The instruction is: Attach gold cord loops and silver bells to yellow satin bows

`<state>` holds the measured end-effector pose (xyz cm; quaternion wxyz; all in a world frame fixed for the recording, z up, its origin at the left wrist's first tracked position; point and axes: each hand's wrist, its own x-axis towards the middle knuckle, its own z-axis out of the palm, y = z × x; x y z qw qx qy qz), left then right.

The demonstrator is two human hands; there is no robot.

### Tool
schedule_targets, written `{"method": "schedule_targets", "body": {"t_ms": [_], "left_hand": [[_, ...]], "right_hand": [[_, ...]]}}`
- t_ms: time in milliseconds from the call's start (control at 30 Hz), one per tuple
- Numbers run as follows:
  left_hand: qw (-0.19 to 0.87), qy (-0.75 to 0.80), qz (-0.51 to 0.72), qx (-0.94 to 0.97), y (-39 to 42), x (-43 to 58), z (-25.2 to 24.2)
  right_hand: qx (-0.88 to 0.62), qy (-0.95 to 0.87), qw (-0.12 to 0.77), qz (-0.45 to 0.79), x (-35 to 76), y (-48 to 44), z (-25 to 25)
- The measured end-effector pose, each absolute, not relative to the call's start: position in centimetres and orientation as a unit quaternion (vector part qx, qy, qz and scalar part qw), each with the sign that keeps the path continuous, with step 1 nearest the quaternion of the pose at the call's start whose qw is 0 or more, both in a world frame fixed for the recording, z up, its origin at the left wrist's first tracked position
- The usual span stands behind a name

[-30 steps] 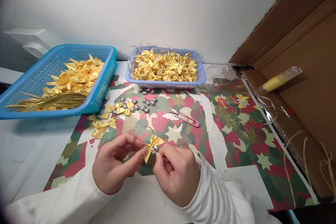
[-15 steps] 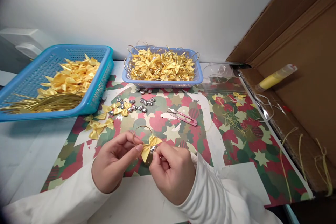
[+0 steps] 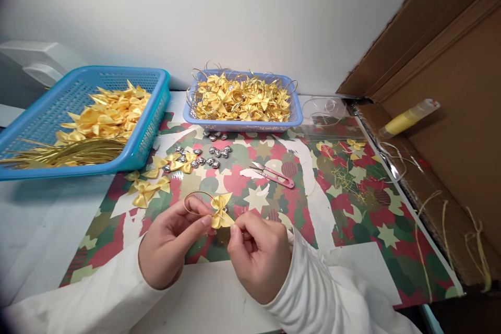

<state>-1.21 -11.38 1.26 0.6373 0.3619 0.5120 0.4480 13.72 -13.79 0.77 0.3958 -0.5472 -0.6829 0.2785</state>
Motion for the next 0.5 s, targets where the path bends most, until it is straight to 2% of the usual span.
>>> {"method": "schedule_targets", "body": {"t_ms": [267,500], "left_hand": [[0.618,0.497,0.459,0.401,-11.53,-1.42,0.93],[0.554,0.489,0.463,0.489,-11.56,-1.67,0.81]], "right_hand": [[-0.560,-0.668,0.383,0.305,13.98,-13.55,1.09],[-0.549,-0.654,0.381,0.354,14.03,-13.52,1.22]]}}
